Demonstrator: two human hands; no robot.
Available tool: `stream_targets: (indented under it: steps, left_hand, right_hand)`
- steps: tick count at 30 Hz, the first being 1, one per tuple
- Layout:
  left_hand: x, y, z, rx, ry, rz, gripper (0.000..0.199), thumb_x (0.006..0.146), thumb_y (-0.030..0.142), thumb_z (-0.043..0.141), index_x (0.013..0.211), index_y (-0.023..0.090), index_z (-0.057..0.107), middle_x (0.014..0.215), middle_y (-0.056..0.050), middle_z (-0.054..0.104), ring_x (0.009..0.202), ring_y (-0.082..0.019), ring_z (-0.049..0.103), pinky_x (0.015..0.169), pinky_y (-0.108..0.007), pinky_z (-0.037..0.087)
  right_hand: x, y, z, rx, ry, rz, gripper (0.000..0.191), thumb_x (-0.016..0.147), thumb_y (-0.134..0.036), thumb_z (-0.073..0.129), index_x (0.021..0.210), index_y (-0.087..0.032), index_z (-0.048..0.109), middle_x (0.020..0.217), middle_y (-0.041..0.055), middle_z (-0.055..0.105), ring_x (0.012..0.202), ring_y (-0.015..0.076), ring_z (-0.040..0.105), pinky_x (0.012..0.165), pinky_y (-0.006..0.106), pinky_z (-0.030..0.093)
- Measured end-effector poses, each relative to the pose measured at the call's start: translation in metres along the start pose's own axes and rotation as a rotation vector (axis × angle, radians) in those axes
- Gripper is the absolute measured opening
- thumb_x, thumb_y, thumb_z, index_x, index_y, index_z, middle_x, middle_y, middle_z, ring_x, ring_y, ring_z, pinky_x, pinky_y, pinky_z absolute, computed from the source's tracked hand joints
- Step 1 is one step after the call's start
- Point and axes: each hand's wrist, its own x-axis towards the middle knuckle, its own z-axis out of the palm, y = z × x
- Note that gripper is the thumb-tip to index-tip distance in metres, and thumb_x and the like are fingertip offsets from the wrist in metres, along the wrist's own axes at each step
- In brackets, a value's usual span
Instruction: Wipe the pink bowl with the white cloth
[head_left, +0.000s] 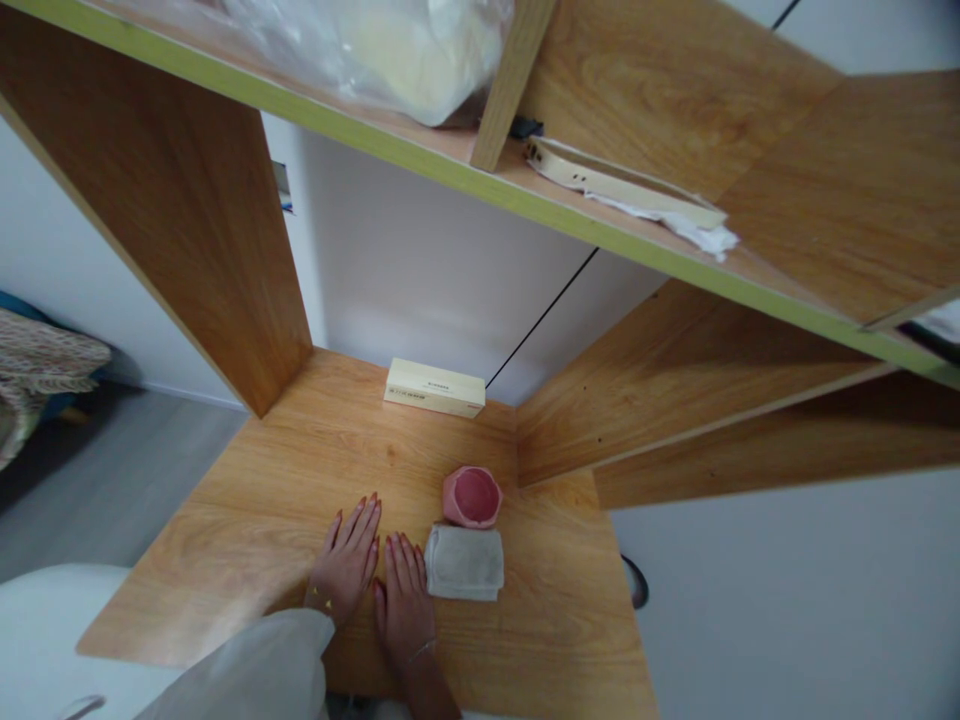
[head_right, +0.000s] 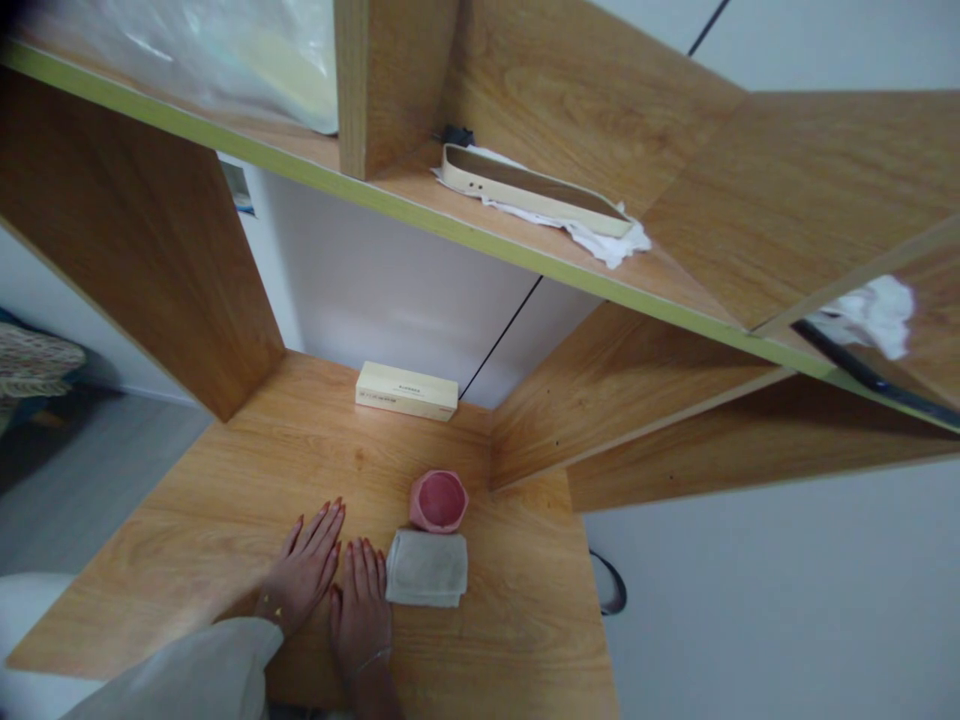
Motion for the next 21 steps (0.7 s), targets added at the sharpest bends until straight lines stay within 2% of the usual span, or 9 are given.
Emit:
stream_targets:
  steps: [6,11,21]
  left_hand:
    - [0.000,0.004,0.002,0.021,0.024,-0.004,0.060,0.088,0.019,0.028,0.148,0.013,0.023,0.142,-0.009,0.048,0.133,-0.020,0.040,0.114,-0.040,0.019]
    - [0.000,0.005,0.000,-0.019,0.004,-0.028,0.061,0.088,0.019,0.027,0.149,0.015,0.021,0.143,-0.009,0.047,0.134,-0.021,0.039,0.113,-0.041,0.021]
    - [0.001,0.008,0.002,0.000,0.040,-0.021,0.061,0.088,0.018,0.026,0.149,0.013,0.017,0.143,-0.010,0.047,0.134,-0.022,0.039,0.114,-0.043,0.018]
  right_hand:
    - [0.001,0.003,-0.008,0.003,-0.010,-0.026,0.054,0.092,-0.018,0.035,0.145,-0.020,0.029,0.138,0.0069,0.051,0.131,0.0196,0.042,0.105,0.042,0.041]
    - [0.001,0.006,-0.014,0.025,-0.050,-0.050,0.057,0.091,-0.016,0.037,0.146,-0.020,0.026,0.135,0.0074,0.053,0.129,0.0197,0.045,0.104,0.042,0.043]
    - [-0.002,0.010,-0.008,-0.013,-0.062,-0.079,0.059,0.090,-0.015,0.035,0.147,-0.019,0.022,0.136,0.0084,0.052,0.129,0.0214,0.044,0.102,0.044,0.045]
